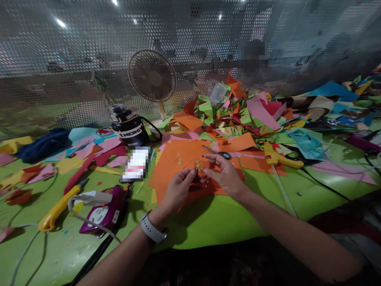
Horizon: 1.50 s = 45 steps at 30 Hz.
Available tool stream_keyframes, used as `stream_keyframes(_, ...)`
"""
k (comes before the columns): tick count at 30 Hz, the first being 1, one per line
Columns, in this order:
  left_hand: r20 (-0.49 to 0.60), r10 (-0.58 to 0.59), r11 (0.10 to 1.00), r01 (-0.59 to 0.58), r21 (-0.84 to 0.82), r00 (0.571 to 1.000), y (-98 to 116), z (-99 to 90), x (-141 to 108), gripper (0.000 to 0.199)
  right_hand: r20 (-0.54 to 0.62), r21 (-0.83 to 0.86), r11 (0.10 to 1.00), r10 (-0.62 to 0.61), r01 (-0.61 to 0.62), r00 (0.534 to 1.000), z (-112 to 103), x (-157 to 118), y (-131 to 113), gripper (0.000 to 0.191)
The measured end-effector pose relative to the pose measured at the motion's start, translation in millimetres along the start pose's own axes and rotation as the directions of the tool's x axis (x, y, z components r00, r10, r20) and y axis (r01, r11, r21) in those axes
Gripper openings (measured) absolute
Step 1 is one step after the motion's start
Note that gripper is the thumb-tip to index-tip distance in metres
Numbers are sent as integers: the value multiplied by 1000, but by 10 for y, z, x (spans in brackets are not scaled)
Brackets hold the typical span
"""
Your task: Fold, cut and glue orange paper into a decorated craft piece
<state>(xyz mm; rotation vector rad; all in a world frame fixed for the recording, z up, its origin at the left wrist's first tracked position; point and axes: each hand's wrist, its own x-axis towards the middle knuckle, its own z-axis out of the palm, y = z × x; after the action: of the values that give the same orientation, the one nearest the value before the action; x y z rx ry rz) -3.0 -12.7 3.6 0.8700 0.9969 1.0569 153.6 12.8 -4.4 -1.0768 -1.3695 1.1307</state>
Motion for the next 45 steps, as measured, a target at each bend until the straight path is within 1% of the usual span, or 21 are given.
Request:
stream_keyframes(7,3,1,1000,-1,3,1000,4,7,-3,41,5,7,1000,-5,5,1000,3,-1,3,36)
stream_keyframes(11,-5,2,1000,-1,4,1000,6,9,-6,41,6,22,1000,12,-12,1000,7,-6,-25,38)
stream_keyframes(15,-7,-10,1000,11,8,1000,9,13,-15,40,8,64,997,41,-41,999,-1,-5,-46,36)
stream_keyframes(18,-23,-12,1000,12,-22,1000,21,22,-30,38,1,90,994,54,-54,999,-7,3,-29,35)
stream_keyframes(21,-62,-16,997,11,-76,998,34,33,-44,38,-1,104,994,40,-40,999,-2,12,0,35)
stream_keyframes(23,-80,-14,998,8,-69,997,39,38,-46,39,8,115,993,30,-31,1000,8,15,12,35)
stream_keyframes(27,-55,31,999,-29,31,998,36,33,-28,37,27,124,992,5,-8,1000,30,5,23,35)
stream_keyframes(31,-34,122,986,-117,115,992,15,6,1,37,42,124,992,-5,0,999,44,-16,32,34)
stream_keyframes(34,-33,171,975,-165,148,985,1,-6,10,37,52,145,989,0,-8,999,45,-18,27,34)
stream_keyframes(36,-17,164,977,-160,142,986,3,-5,6,36,52,160,987,19,-27,998,36,-8,11,35)
stream_keyframes(39,50,80,992,-84,99,996,24,-4,-5,43,28,192,980,47,-52,998,9,18,-19,36)
stream_keyframes(41,62,46,996,-50,70,997,43,-15,-5,51,-17,196,980,40,-36,999,-9,40,-25,36)
stream_keyframes(43,7,81,996,-81,38,997,56,-37,10,53,-66,183,983,28,-15,997,-24,66,-17,36)
stream_keyframes(45,-66,135,991,-133,27,989,60,-62,35,47,-103,166,986,21,-3,994,-36,92,-5,35)
